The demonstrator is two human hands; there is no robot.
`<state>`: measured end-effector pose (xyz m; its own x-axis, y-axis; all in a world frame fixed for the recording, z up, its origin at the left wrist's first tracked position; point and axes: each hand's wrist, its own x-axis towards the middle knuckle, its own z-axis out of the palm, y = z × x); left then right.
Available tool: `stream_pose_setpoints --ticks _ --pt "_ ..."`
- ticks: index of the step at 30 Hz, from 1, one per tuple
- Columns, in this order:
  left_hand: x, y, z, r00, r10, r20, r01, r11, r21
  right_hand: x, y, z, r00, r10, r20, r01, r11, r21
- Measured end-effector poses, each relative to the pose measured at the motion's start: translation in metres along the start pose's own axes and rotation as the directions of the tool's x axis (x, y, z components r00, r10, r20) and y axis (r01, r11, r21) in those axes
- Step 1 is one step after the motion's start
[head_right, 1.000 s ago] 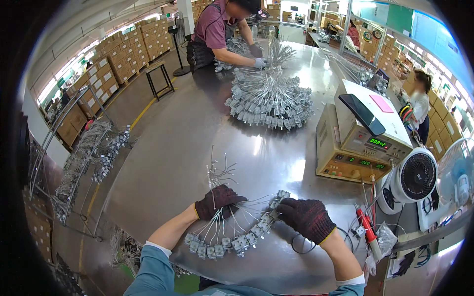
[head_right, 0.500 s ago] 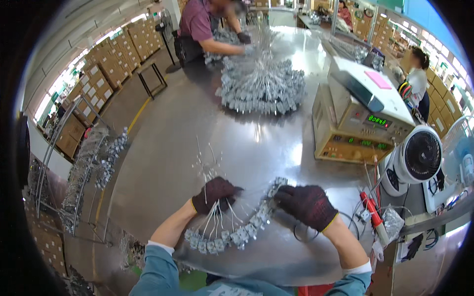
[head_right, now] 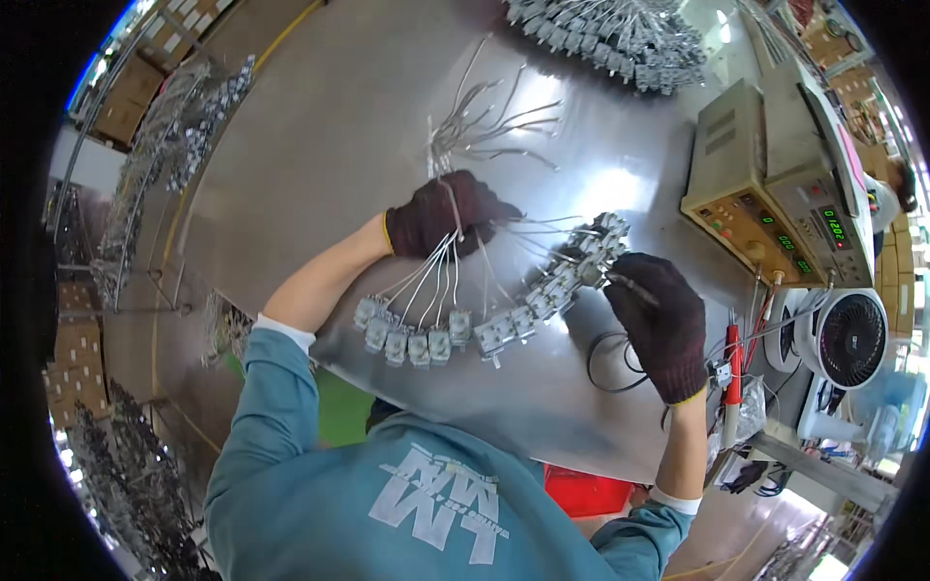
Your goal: Organizing and testing strings of LED lights on a production workbench.
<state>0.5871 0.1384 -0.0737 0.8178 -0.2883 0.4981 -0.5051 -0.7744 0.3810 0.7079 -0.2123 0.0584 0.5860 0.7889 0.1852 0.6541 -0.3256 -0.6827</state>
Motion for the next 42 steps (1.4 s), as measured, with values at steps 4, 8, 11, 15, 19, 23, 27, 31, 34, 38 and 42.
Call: stream_pose_setpoints --ticks 4,8,11,15,19,23,27,31,34,38,42 --pt "-0.002 0.004 -0.004 0.999 0.025 -0.037 -0.024 0.999 0.032 -0.013 -0.008 0.006 0.991 0.112 0.077 -0.11 0.994 -0.026" --pt "-0.003 0.003 0.002 1.0 -0.009 -0.017 0.01 0.999 0.051 -0.011 -0.011 0.013 0.994 -0.104 0.02 0.106 0.954 -0.28" --pt "-0.002 0.003 0.003 0.999 -0.005 -0.033 0.008 0.996 0.086 -0.01 -0.012 0.01 0.985 -0.159 0.063 0.171 0.913 -0.37" --pt "-0.002 -0.001 0.005 0.999 -0.018 0.027 0.015 0.996 0.085 -0.005 -0.009 0.006 0.965 -0.227 0.133 0.262 0.869 -0.42" --pt "-0.004 0.001 0.007 0.999 -0.028 0.016 0.026 0.994 0.109 -0.009 -0.011 0.011 0.978 -0.182 0.104 0.209 0.874 -0.438" --pt "-0.001 0.003 0.003 1.0 -0.017 -0.001 0.017 0.997 0.072 -0.015 -0.017 0.021 0.991 -0.127 -0.047 0.119 0.983 -0.142" --pt "-0.002 -0.004 0.011 1.0 -0.008 -0.007 0.008 0.997 0.082 -0.014 -0.017 0.034 0.988 -0.15 -0.029 0.136 0.948 -0.287" --pt "-0.003 -0.007 0.017 1.0 -0.014 -0.027 0.017 0.995 0.099 -0.008 -0.025 0.024 0.981 -0.138 0.138 0.182 0.902 -0.392" --pt "-0.002 -0.007 0.019 0.999 -0.045 -0.008 0.045 0.995 0.088 -0.005 -0.017 0.025 0.988 -0.111 0.103 0.137 0.945 -0.296" --pt "-0.001 -0.005 0.021 0.999 -0.036 -0.027 0.037 0.999 0.04 -0.006 -0.022 0.031 0.996 -0.078 0.045 0.089 0.939 -0.332" --pt "-0.002 -0.004 0.02 0.998 -0.056 -0.025 0.058 0.996 0.068 -0.001 -0.028 0.026 0.985 -0.12 0.126 0.162 0.897 -0.411"
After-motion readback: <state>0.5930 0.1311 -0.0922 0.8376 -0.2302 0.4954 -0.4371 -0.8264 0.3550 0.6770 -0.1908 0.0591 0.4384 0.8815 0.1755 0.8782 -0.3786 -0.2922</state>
